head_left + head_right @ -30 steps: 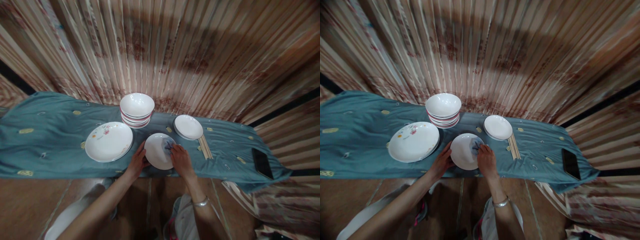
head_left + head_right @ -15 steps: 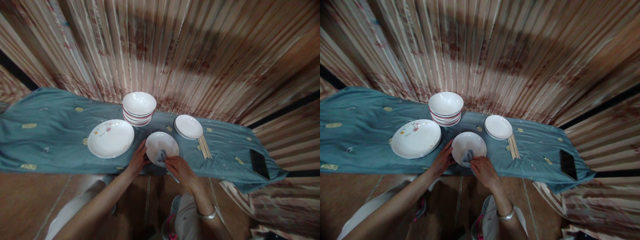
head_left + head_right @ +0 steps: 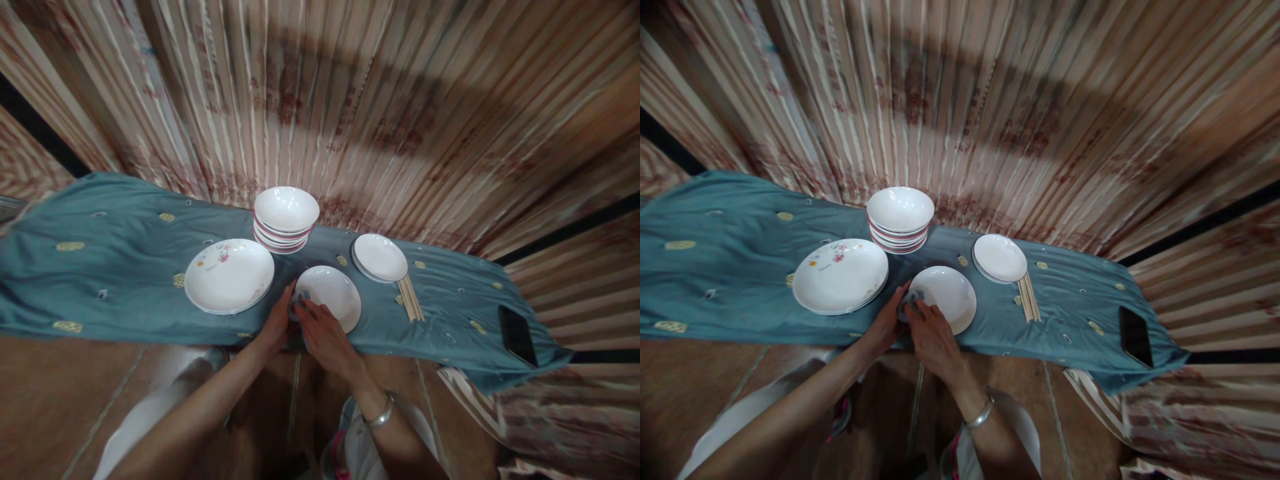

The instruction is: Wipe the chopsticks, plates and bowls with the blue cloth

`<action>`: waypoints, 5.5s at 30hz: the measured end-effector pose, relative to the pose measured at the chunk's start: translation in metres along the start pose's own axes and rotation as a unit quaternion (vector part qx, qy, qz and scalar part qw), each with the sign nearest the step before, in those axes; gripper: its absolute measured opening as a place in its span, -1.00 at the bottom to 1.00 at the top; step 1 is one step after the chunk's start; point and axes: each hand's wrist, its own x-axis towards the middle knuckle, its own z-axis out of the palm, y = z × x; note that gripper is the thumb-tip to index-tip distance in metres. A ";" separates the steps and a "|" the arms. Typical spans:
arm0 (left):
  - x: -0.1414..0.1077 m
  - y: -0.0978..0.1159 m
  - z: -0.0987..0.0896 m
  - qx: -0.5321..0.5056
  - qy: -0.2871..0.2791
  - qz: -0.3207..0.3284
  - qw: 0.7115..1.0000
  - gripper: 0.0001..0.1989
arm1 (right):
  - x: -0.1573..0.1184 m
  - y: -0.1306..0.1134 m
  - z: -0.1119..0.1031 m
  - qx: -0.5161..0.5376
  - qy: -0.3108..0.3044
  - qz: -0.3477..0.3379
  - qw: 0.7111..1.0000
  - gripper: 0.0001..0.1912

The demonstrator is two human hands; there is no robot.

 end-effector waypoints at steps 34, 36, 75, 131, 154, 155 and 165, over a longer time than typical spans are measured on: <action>0.002 0.000 -0.002 -0.007 -0.007 -0.049 0.999 -0.32 | 0.051 0.100 -0.003 -0.165 0.026 0.181 0.969 -0.59; 0.002 0.000 -0.002 -0.005 -0.005 -0.052 0.999 -0.32 | 0.043 0.101 -0.005 -0.163 0.028 0.198 0.966 -0.59; 0.002 -0.002 0.000 0.032 -0.006 -0.027 0.999 -0.34 | -0.025 0.027 -0.001 -0.081 -0.005 0.092 0.992 -0.66; 0.001 0.000 0.001 0.033 -0.019 -0.029 0.999 -0.35 | -0.039 0.038 -0.022 -0.044 -0.072 0.090 0.992 -0.63; 0.015 -0.014 -0.002 -0.040 0.016 0.022 0.999 -0.51 | 0.025 0.009 0.021 0.055 0.085 0.057 0.993 -0.58; 0.017 -0.015 -0.002 -0.047 0.024 0.039 0.998 -0.52 | 0.029 0.011 0.023 0.051 0.090 0.063 0.993 -0.57; 0.004 -0.006 -0.003 0.015 -0.028 -0.034 0.999 -0.41 | 0.053 0.050 0.034 0.019 0.121 0.088 0.989 -0.49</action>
